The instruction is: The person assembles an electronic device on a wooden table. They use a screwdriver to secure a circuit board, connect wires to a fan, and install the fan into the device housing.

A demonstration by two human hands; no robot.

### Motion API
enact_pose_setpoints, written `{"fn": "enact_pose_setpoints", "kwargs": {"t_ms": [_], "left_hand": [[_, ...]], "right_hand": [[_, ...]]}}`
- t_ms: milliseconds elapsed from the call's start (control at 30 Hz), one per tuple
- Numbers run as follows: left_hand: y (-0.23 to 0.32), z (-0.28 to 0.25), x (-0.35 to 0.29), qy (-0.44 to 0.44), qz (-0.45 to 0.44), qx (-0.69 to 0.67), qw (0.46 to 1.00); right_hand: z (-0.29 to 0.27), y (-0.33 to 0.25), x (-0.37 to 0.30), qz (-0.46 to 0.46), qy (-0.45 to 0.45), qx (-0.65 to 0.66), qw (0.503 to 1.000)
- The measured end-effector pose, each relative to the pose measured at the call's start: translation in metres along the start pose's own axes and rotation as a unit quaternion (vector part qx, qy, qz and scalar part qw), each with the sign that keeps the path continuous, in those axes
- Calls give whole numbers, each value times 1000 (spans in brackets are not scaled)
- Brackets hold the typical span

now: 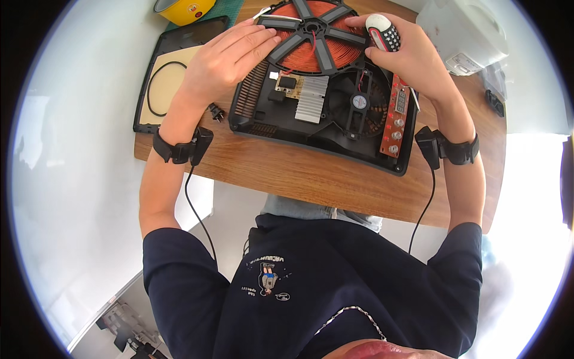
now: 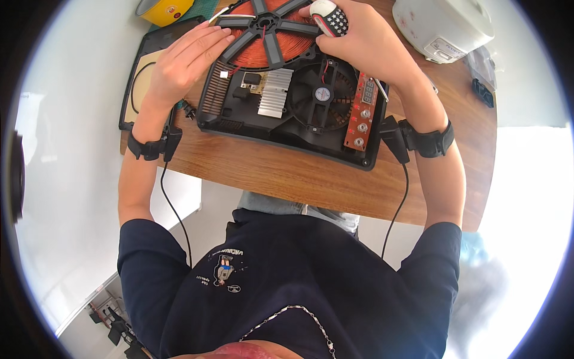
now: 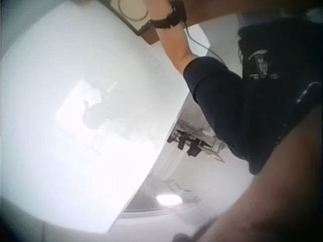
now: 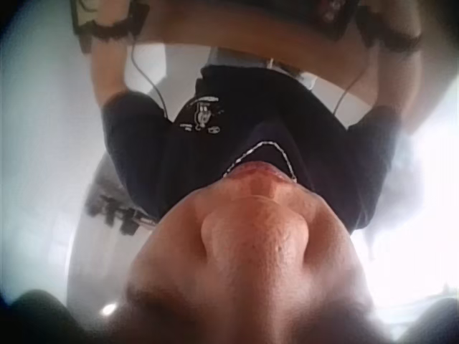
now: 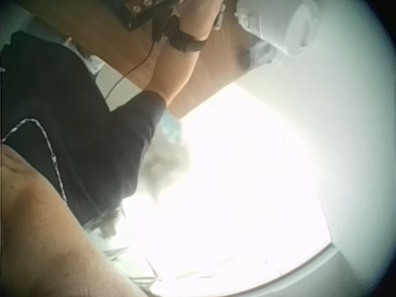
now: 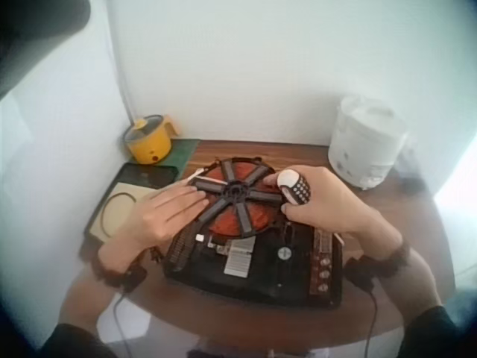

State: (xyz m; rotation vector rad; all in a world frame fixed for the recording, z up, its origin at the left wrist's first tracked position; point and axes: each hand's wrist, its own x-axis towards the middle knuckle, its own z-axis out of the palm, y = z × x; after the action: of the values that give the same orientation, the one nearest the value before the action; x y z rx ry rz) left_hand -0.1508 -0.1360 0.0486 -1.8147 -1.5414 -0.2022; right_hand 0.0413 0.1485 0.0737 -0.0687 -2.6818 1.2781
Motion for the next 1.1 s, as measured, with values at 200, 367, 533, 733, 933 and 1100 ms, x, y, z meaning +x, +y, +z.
{"fn": "enact_pose_setpoints", "kwargs": {"t_ms": [200,367,533,733,933,1100], "left_hand": [[11,6,-17,-33,8,-14,999],[20,9,-20,-41,30,-13,999],[31,9,-30,-60,35,-28,997],[35,17,-41,-68,54,-34,996],[38,23,-50,-87,60,-43,993],[37,25,-48,-96,60,-36,993]], "right_hand": [[20,21,-8,12,-26,-8,1000],[29,32,-8,-16,-26,-58,998],[31,28,-8,-30,-46,-66,996],[41,33,-13,-49,-68,-86,993],[48,27,-16,-52,-95,-95,990],[49,26,-16,-62,-88,-123,987]]}}
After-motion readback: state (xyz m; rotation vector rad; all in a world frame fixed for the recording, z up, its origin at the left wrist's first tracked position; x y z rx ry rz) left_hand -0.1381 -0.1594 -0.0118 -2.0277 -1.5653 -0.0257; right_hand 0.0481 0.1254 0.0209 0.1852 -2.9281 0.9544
